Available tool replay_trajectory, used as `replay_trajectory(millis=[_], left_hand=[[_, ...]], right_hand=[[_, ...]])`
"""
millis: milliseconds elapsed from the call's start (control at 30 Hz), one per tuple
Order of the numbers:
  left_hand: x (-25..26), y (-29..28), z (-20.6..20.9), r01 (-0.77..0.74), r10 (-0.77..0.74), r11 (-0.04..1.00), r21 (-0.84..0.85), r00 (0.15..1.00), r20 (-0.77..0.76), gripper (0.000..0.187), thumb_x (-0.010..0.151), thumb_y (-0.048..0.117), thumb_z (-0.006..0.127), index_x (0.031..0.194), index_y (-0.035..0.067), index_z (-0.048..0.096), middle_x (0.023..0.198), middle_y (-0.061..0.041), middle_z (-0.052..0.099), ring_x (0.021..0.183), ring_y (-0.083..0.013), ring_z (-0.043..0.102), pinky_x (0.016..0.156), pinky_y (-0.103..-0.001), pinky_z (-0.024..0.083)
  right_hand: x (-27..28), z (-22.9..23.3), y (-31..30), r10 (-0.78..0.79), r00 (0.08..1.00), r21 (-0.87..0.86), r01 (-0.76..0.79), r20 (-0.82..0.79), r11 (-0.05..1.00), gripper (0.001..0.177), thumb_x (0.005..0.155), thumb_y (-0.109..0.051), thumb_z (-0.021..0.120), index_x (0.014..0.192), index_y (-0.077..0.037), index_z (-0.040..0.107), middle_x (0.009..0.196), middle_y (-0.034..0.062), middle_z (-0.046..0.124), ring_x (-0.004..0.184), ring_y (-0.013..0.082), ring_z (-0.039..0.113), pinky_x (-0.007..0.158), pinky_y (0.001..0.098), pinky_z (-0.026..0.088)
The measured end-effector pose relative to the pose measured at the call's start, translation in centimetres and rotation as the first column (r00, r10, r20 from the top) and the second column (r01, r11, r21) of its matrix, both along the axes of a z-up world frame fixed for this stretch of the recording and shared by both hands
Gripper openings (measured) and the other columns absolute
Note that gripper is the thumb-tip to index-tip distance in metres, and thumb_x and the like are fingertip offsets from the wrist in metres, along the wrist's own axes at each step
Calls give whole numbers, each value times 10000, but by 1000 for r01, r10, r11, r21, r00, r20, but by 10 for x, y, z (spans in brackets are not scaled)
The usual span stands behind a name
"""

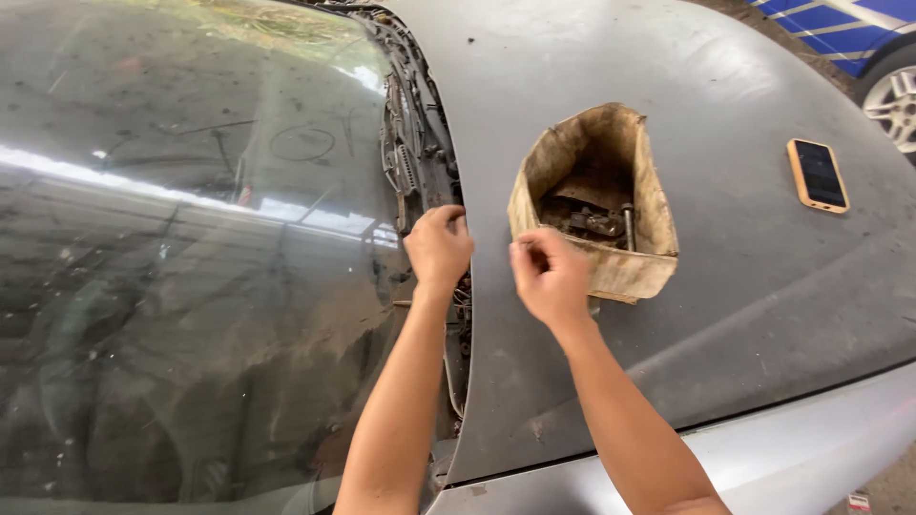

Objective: The person cleans the lower edge of a car's windshield using a brush. They then retrieve a bag of small metal parts from a tire and place it on the car's hood. Finally, they insert the metal parts into the windshield wiper assembly by hand.

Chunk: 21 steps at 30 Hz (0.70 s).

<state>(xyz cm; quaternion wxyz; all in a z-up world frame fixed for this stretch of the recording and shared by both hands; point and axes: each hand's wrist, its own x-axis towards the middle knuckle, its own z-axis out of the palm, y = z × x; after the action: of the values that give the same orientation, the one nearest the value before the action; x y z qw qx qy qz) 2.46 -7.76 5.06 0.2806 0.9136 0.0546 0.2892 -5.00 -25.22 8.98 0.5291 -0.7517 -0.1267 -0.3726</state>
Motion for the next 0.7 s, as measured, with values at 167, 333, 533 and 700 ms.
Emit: replay_trajectory(millis=[167,333,533,700], left_hand=[[-13,67,-39,-110,197,965,238,902,-384,141,848,343,675,953,315,764,1012,26,712,1063,-281,663,890,-529,496],[-38,65,-31,23,89,977,211,859,-504,268,817,439,718,1072,359,726,1320,4,633,1365,-268,501,1096,-683,327],[-39,46,-13,18,33,997,74,778,-628,342,913,268,678,1231,161,612,1229,-117,711,1350,-300,544,1175,-705,157],[-24,42,-37,-85,86,996,34,745,-661,401,918,381,697,1224,227,490,1327,-100,617,1368,-263,527,1160,-545,281]], right_hand=[[42,-80,47,236,912,-304,-342,-336,889,140,868,-200,705,973,-152,784,858,96,763,839,330,735,743,423,594],[69,-105,74,56,861,-629,-413,-506,658,313,848,-254,684,1140,-177,769,1062,62,731,974,321,733,840,447,608],[91,-101,84,39,849,-756,-489,-526,436,401,811,-100,593,1164,-141,778,1195,55,689,1061,339,714,894,436,596],[82,-99,80,81,894,-740,-412,-440,531,243,805,-83,621,959,-20,798,1071,136,711,936,431,704,814,535,609]])
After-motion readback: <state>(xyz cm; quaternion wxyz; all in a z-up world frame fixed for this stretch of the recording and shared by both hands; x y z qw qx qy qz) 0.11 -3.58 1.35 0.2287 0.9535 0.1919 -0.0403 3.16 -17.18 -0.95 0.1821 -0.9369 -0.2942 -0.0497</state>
